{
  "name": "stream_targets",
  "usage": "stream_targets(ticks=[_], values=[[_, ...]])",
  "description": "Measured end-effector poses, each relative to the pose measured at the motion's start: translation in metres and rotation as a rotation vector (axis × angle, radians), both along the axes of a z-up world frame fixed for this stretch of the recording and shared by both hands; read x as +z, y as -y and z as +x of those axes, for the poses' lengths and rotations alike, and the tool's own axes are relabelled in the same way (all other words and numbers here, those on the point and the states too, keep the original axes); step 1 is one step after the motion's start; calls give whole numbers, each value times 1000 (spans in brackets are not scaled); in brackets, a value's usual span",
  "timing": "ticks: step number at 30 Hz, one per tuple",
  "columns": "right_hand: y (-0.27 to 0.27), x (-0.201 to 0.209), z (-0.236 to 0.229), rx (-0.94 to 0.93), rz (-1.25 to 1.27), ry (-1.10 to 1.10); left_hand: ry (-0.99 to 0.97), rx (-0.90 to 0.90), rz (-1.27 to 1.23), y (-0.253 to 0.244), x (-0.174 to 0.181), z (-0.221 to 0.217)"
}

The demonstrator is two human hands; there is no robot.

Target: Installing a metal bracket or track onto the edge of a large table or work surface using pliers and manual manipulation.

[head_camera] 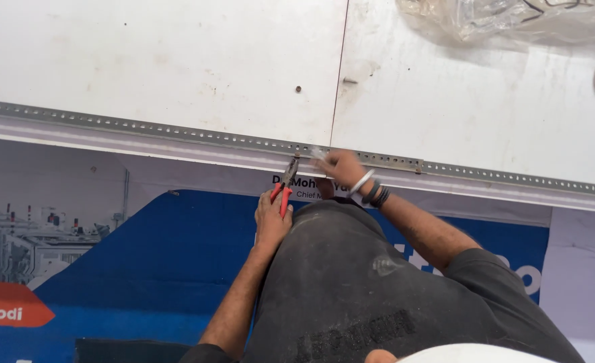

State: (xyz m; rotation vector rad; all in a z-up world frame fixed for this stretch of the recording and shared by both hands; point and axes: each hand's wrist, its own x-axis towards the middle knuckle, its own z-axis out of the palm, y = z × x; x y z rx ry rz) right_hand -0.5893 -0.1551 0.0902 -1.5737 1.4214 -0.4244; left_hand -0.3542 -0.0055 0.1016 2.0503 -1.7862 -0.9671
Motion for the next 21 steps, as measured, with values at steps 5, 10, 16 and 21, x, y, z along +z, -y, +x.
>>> stream_targets(ticks=[5,10,16,21], values=[[-41,-39,35,323,303,130,148,107,-83,0,2,-27],[-49,-49,43,306,339,368,188,152,-88,-3,15,-49],[-69,-67,47,139,444,562,136,219,-35,7,50,-57],[-71,-81,49,173,290,544,132,140,105,17,75,-55]])
